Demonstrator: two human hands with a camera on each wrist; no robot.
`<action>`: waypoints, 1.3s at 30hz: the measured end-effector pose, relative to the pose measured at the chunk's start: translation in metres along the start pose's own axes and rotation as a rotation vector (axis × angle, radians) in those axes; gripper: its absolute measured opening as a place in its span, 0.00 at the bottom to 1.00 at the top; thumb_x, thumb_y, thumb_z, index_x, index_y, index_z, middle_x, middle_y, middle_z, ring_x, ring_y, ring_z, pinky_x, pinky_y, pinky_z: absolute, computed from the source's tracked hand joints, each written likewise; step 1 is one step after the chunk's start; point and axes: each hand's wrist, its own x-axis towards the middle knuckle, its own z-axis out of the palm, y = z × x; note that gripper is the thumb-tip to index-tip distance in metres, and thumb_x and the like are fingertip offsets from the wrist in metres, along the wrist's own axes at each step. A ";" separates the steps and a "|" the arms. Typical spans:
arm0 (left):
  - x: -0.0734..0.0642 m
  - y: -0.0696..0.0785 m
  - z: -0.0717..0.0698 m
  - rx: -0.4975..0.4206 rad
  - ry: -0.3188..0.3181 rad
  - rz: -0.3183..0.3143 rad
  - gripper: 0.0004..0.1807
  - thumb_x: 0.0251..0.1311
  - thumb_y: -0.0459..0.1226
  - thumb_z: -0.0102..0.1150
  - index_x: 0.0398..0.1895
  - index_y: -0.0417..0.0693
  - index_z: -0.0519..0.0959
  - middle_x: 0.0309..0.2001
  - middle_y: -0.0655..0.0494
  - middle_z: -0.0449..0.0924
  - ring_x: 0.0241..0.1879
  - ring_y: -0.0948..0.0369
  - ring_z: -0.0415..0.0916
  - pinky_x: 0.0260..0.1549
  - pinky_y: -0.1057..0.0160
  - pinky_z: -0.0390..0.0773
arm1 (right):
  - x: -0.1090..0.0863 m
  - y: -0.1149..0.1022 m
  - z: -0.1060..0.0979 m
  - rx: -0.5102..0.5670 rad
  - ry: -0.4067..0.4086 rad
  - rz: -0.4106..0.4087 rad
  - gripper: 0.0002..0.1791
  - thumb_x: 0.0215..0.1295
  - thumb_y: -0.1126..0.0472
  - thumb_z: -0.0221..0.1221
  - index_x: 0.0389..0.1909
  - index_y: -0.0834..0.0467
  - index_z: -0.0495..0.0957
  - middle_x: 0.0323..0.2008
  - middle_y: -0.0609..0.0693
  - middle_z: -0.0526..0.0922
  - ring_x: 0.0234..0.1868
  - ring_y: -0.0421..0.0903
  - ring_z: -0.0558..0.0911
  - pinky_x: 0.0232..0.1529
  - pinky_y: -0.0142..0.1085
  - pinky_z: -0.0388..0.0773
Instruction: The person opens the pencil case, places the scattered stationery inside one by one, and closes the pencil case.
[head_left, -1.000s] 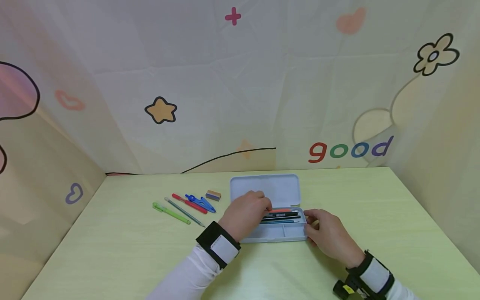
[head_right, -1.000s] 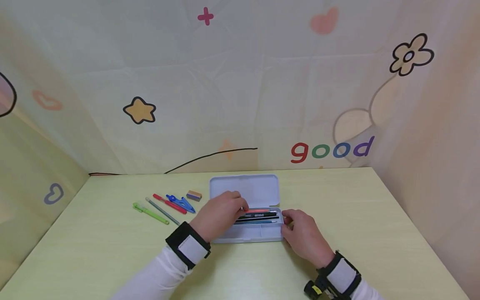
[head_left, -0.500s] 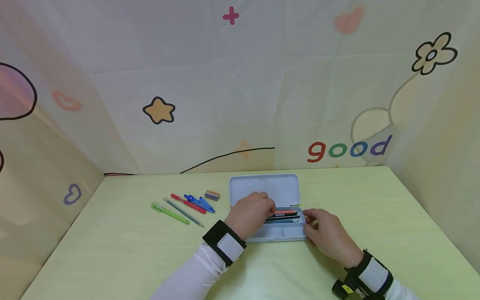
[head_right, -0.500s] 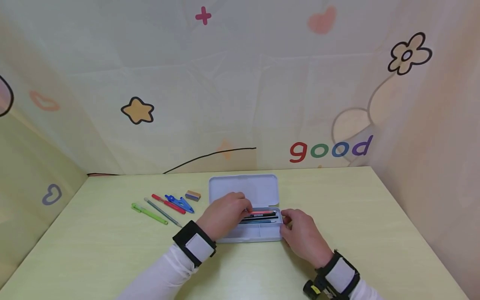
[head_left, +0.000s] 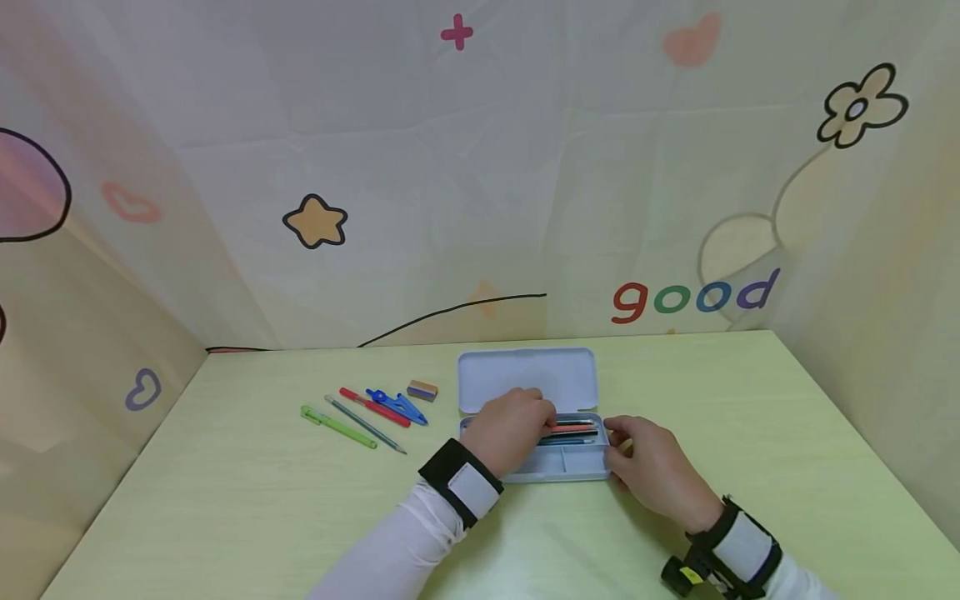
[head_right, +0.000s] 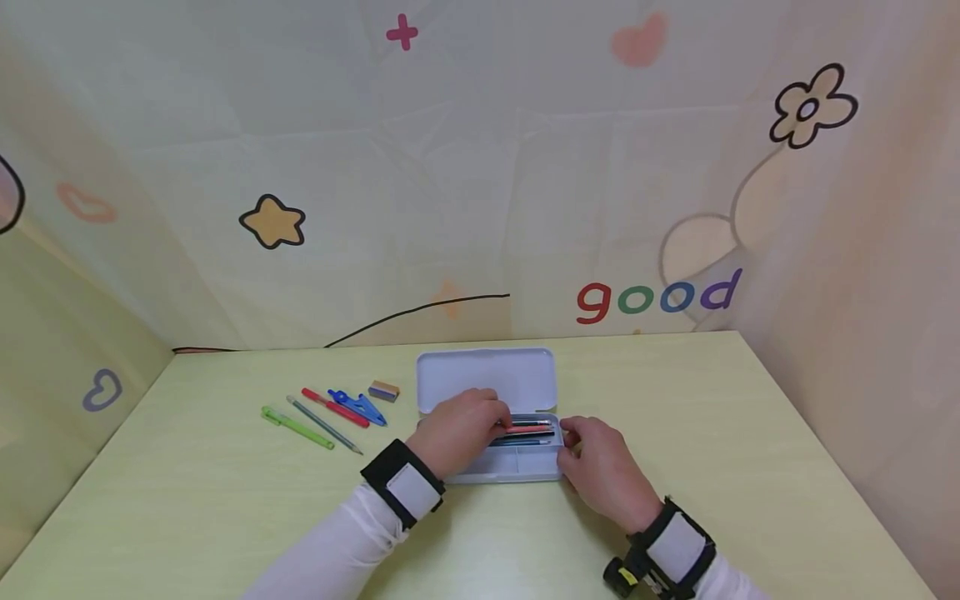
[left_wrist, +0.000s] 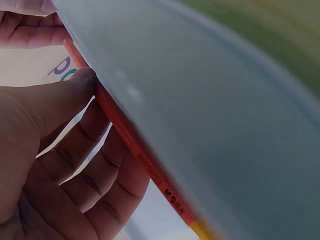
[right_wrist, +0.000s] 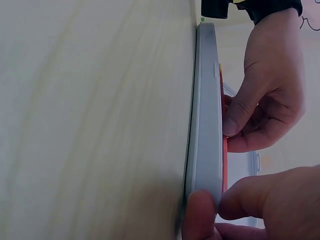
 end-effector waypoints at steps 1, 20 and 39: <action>0.000 0.000 0.001 -0.004 -0.002 0.000 0.03 0.71 0.38 0.69 0.42 0.54 0.91 0.37 0.62 0.83 0.36 0.64 0.78 0.36 0.68 0.81 | 0.000 0.000 0.000 0.002 0.000 -0.001 0.25 0.73 0.70 0.62 0.67 0.73 0.72 0.42 0.56 0.79 0.30 0.45 0.80 0.29 0.35 0.82; 0.005 0.004 0.011 0.014 -0.026 0.001 0.02 0.70 0.37 0.70 0.40 0.54 0.91 0.35 0.62 0.83 0.34 0.64 0.76 0.34 0.67 0.80 | 0.000 0.000 0.000 -0.020 0.003 -0.008 0.24 0.73 0.70 0.62 0.67 0.73 0.73 0.42 0.55 0.79 0.30 0.45 0.79 0.29 0.36 0.81; 0.004 0.005 0.009 -0.016 -0.045 -0.004 0.04 0.70 0.38 0.71 0.43 0.54 0.92 0.35 0.62 0.83 0.33 0.65 0.75 0.35 0.68 0.79 | 0.001 0.002 0.000 -0.006 0.004 -0.011 0.24 0.73 0.70 0.61 0.67 0.73 0.73 0.42 0.55 0.79 0.30 0.45 0.79 0.29 0.36 0.81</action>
